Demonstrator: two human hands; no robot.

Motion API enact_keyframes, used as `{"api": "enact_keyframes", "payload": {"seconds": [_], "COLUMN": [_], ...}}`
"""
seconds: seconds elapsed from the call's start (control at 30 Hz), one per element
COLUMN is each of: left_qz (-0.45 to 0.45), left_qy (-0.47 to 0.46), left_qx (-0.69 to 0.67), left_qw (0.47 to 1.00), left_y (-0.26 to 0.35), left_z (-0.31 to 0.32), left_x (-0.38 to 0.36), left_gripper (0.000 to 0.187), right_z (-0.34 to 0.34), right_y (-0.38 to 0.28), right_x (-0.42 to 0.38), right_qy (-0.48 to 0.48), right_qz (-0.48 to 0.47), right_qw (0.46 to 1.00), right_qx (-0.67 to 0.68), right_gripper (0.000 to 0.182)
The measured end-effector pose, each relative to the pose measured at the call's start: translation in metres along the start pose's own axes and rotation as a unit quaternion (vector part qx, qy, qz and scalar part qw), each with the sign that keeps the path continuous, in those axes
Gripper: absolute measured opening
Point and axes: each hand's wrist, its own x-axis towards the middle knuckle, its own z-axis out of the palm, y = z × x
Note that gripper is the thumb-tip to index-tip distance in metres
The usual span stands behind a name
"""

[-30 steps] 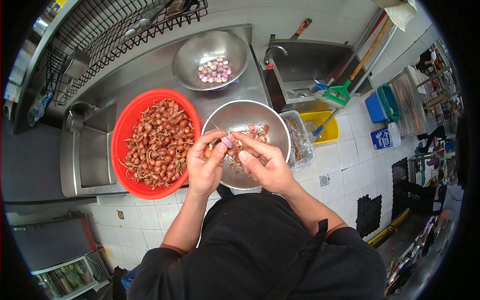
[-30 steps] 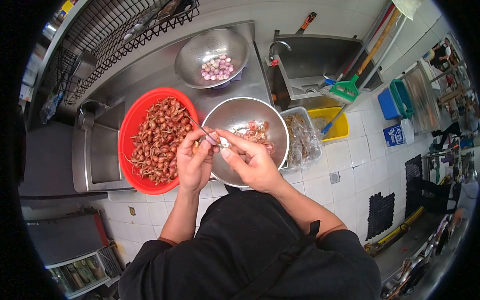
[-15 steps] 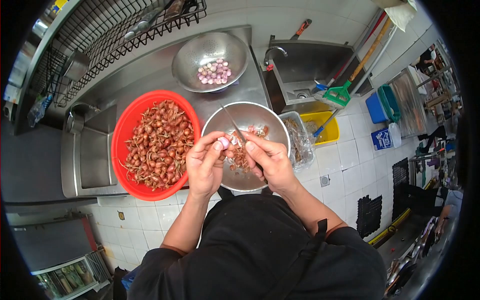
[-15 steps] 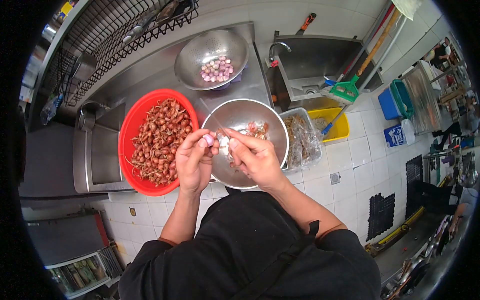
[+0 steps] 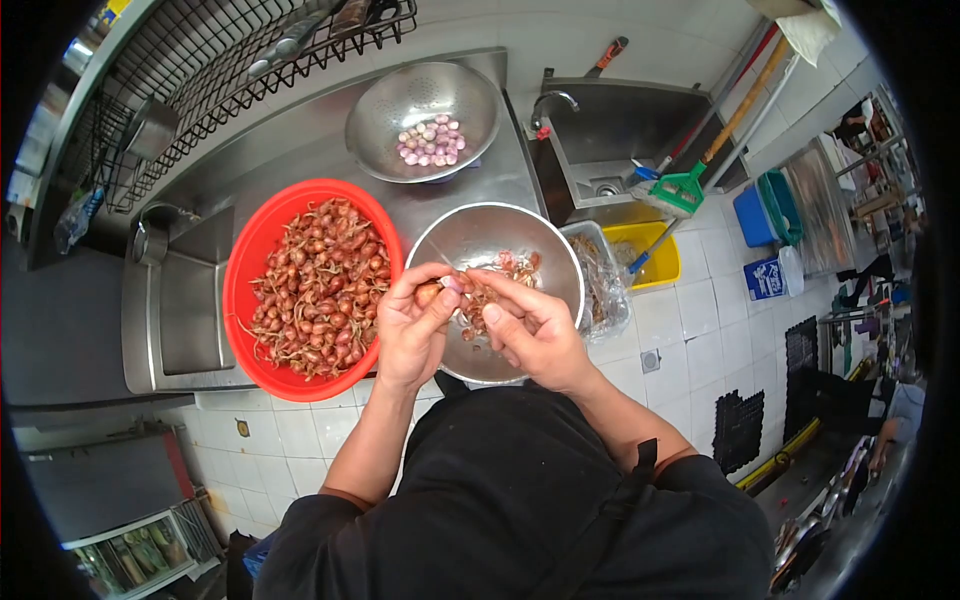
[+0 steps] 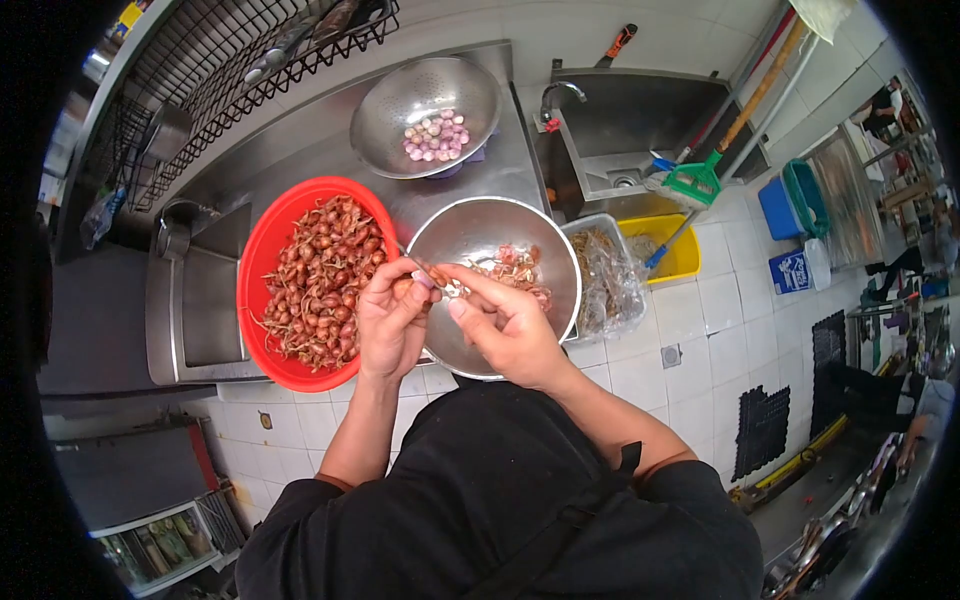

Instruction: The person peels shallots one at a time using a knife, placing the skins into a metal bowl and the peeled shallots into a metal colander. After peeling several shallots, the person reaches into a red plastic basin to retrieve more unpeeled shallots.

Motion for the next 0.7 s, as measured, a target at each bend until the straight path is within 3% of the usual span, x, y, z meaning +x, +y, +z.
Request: {"api": "enact_keyframes", "payload": {"seconds": [0.3,0.37,0.4,0.47,0.57,0.7], "left_qz": [0.065,0.065,0.065,0.062,0.037,-0.004], "left_qy": [0.042,0.037,0.032,0.032,0.019,0.014], "left_qx": [0.107,0.1,0.093,0.079,0.028,-0.057], "left_qw": [0.991,0.992,0.993,0.994,0.999,0.998], "left_y": [-0.001,-0.001,-0.002,-0.003,0.0,0.001], "left_z": [0.011,0.007,0.006,0.007,0.009,0.011], "left_x": [-0.005,-0.007,-0.007,-0.008,-0.007,-0.006], "left_gripper": [0.026,0.026,0.027,0.026,0.025,0.024], "right_z": [0.007,0.007,0.006,0.001,-0.007,-0.007], "right_y": [0.005,0.014,0.012,0.005,0.002,-0.005], "right_x": [0.005,0.01,0.009,0.005,0.004,0.0], "right_qy": [-0.008,0.018,0.018,-0.002,0.001,0.021], "right_qz": [-0.044,-0.164,-0.164,-0.042,0.035,0.034], "right_qw": [0.996,0.979,0.978,0.996,0.999,0.999], "right_qx": [-0.08,-0.124,-0.125,-0.075,-0.002,-0.033], "right_gripper": [0.039,0.038,0.038,0.036,0.036,0.036]}}
